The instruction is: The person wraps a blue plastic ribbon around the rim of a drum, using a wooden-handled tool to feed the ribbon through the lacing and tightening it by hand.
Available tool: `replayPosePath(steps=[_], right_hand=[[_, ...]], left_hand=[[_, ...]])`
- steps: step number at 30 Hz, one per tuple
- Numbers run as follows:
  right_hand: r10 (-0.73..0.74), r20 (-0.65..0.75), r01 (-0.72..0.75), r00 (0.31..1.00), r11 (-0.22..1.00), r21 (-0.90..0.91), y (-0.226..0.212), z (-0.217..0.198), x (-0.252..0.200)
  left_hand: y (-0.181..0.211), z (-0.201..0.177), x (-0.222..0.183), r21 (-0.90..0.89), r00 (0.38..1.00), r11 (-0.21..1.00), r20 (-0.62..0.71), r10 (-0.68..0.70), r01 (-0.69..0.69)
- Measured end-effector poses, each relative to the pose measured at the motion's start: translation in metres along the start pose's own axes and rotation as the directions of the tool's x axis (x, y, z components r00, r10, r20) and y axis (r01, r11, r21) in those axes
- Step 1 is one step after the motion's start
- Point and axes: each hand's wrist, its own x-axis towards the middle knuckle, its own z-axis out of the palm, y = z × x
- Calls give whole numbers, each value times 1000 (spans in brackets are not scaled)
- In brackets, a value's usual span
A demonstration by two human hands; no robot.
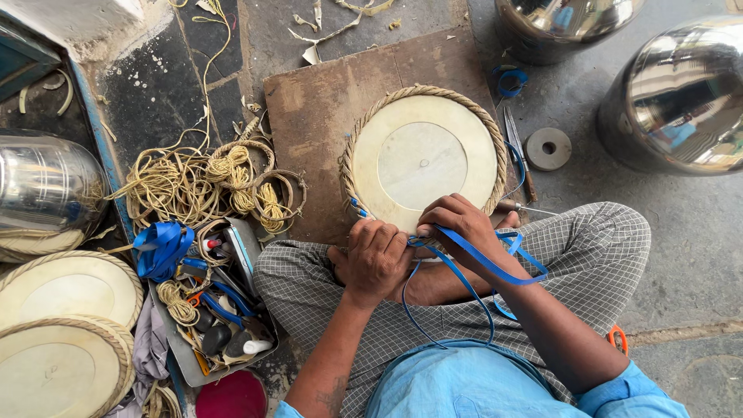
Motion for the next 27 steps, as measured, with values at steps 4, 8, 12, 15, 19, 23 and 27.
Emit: replayPosePath(steps=[4,8,12,15,19,23,27], right_hand=[[-63,-29,63,998,998,-7,-5,2,2],[138,-140,-151,980,984,-90,-12,14,0],[127,-85,-132,988,989,-66,-9,10,3],[274,48,-275,960,961,6,1,0,14],[378,25,-363,926,867,342,13,-20,32],[309,-151,-273,939,937,216,35,-54,57],[180,-365,-151,914,983,107,77,-90,103]], left_hand=[[0,0,0,-19,1000,1000,-21,-12,11],[2,4,1,-44,999,999,-38,-31,29],[4,3,0,-34,998,998,-32,-51,50],[4,0,-3,-24,998,997,-16,-67,67],[5,2,-3,-29,997,997,-27,-70,70],[7,6,-3,-52,994,993,-5,-107,106],[7,8,-2,-41,994,993,-4,-111,111]])
